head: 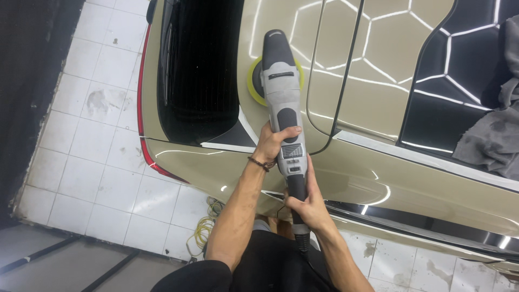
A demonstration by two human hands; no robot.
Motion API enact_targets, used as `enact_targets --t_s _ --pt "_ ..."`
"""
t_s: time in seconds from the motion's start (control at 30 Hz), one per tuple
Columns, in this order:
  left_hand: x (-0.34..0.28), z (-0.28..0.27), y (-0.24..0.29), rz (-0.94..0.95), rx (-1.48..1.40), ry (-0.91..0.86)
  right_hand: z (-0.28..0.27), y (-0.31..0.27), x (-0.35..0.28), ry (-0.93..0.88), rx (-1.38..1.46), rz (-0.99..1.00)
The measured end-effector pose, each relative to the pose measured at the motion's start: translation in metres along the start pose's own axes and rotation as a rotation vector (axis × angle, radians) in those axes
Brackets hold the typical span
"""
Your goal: The person uses a dual-action polisher with a yellow pad to polish the rear quarter panel of a beige car. They move the tool in circular motions across the surface, working around the taillight and window edges.
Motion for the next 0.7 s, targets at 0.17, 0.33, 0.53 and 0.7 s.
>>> enact_targets --t_s 0.17,0.33,0.53,0.7 --pt "-0.014 0.012 0.006 0.010 0.020 -0.025 -0.001 0.007 -0.005 0.016 -0.011 -0.028" --pt "-0.023 -0.011 0.000 0.019 -0.013 0.021 0.014 0.016 -0.001 0.000 -0.093 -0.025" --pt "-0.057 -0.020 0.022 0.002 -0.090 0.082 0.023 0.035 0.008 -0.081 -0.143 -0.017" --pt "-0.055 -0.042 0.006 0.044 -0.152 0.144 0.023 0.054 0.011 -0.176 -0.123 -0.033"
Point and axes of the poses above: each hand's wrist, its own x-axis towards the middle knuckle, its own z-axis out of the palm, y = z × x, the point moved 1 cm from there along x, towards the middle knuckle, and after that the axes turned 2 degrees about -x, right-handed, at the moved point
